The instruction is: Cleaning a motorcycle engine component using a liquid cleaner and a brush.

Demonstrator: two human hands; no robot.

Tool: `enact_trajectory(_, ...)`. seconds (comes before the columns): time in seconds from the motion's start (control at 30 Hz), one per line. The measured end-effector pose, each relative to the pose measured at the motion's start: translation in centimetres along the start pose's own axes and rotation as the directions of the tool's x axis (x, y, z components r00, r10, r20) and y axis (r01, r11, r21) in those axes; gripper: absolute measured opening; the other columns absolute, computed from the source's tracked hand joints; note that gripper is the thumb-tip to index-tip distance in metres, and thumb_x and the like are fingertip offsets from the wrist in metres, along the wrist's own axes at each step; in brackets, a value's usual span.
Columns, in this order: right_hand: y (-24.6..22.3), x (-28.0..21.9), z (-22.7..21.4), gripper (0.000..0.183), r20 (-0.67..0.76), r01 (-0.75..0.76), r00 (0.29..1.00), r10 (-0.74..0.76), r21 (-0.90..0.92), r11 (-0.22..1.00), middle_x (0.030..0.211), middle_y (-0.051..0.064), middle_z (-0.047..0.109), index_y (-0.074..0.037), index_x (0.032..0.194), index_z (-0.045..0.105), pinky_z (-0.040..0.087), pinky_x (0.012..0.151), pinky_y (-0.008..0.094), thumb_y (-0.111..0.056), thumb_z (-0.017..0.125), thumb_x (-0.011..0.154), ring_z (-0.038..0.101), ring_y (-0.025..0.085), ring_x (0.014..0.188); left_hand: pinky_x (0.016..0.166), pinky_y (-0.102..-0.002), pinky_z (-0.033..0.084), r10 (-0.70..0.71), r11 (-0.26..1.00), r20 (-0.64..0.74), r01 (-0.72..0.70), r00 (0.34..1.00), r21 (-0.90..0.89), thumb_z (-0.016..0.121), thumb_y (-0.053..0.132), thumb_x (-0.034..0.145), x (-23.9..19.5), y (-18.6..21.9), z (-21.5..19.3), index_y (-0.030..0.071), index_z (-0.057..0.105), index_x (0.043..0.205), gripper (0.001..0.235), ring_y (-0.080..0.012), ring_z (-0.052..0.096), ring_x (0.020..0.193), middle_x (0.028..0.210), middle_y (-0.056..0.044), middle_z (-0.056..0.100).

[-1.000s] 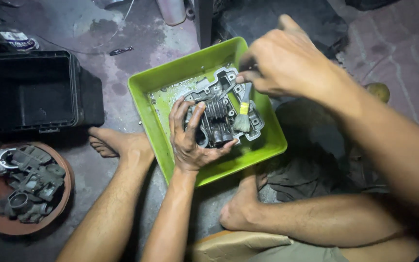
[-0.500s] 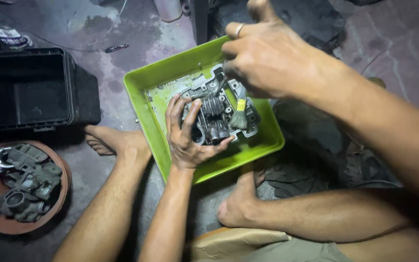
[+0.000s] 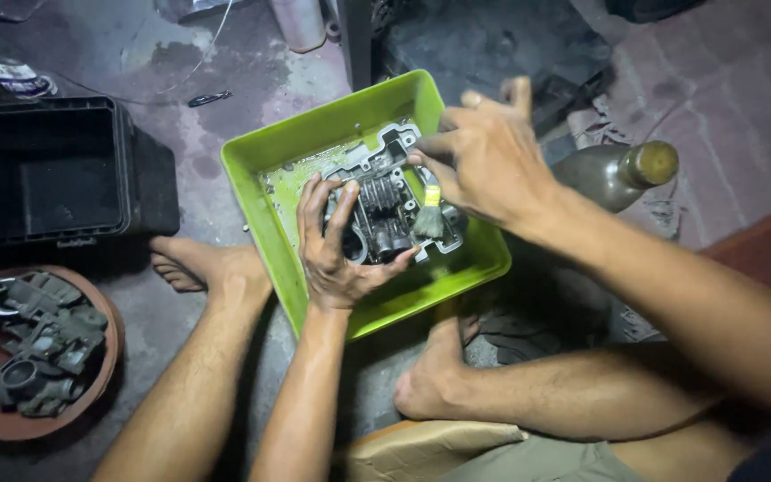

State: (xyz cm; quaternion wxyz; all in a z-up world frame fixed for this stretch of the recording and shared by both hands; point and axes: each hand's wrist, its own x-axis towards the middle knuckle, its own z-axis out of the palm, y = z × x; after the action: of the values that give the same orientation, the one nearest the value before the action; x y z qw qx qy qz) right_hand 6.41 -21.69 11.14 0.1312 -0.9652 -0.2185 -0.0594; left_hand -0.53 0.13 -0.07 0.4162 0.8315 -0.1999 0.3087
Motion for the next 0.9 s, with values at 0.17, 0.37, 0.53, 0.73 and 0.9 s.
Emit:
enact_trajectory(0.17, 0.0, 1.0, -1.6, 0.018, 0.061, 0.379, 0.921, -0.385, -0.379, 0.844, 0.083, -0.005, 0.057, -0.025, 0.087, 0.067, 0.027, 0.097, 0.055, -0.031, 0.062, 0.103, 0.06, 0.025, 0.102, 0.122, -0.063, 0.043, 0.007, 0.999, 0.0, -0.007, 1.0, -0.04, 0.081, 0.062, 0.083, 0.1, 0.1, -0.1, 0.011, 0.048, 0.147, 0.089, -0.0473, 0.05, 0.138, 0.141, -0.02, 0.05)
enact_trajectory(0.37, -0.8, -0.7, -3.2, 0.016, 0.095, 0.351, 0.93, -0.354, -0.511, 0.785, 0.093, 0.0, 0.061, -0.019, 0.099, 0.068, 0.047, 0.081, 0.036, -0.024, 0.07, 0.084, 0.056, 0.024, 0.099, 0.121, -0.063, 0.045, -0.008, 0.999, -0.001, 0.008, 1.0, -0.042, 0.077, 0.065, 0.085, 0.3, 0.4, -0.3, 0.012, 0.047, 0.146, 0.086, -0.0475, 0.05, 0.139, 0.139, -0.02, 0.051)
enact_trajectory(0.53, -2.6, -4.6, -1.7, 0.034, -0.142, 0.119, 0.973, -0.18, -0.361, 0.925, 0.103, 0.003, 0.069, -0.021, 0.122, 0.075, 0.029, 0.096, 0.046, -0.018, 0.079, 0.088, 0.059, 0.028, 0.102, 0.122, -0.062, 0.044, -0.036, 0.998, 0.001, 0.036, 0.999, -0.048, 0.08, 0.063, 0.082, 0.5, 0.4, -0.2, 0.012, 0.049, 0.145, 0.086, -0.047, 0.05, 0.139, 0.139, -0.019, 0.053)
enact_trajectory(0.73, -7.2, -7.7, -0.2, 0.045, -0.132, -0.102, 0.983, 0.127, 0.184, 0.978, 0.12, 0.017, 0.07, 0.002, 0.143, 0.054, 0.057, 0.075, 0.041, -0.004, 0.059, 0.099, 0.07, 0.031, 0.087, 0.12, -0.059, 0.046, -0.073, 0.997, -0.038, 0.073, 0.997, 0.013, 0.084, 0.062, 0.079, 1.1, 0.8, 0.1, 0.01, 0.052, 0.142, 0.088, -0.0423, 0.056, 0.13, 0.135, -0.019, 0.054)
enact_trajectory(0.9, -8.4, -8.8, 2.3, 0.023, -0.239, -0.162, 0.941, 0.241, 0.308, 0.938, 0.103, 0.007, 0.077, -0.012, 0.122, 0.07, 0.061, 0.069, 0.041, -0.013, 0.06, 0.101, 0.076, 0.031, 0.091, 0.115, -0.06, 0.044, -0.117, 0.987, -0.1, 0.104, 0.988, -0.123, 0.097, 0.053, 0.062, 1.2, 0.7, 0.5, 0.01, 0.061, 0.139, 0.096, -0.044, 0.058, 0.125, 0.128, -0.021, 0.058)
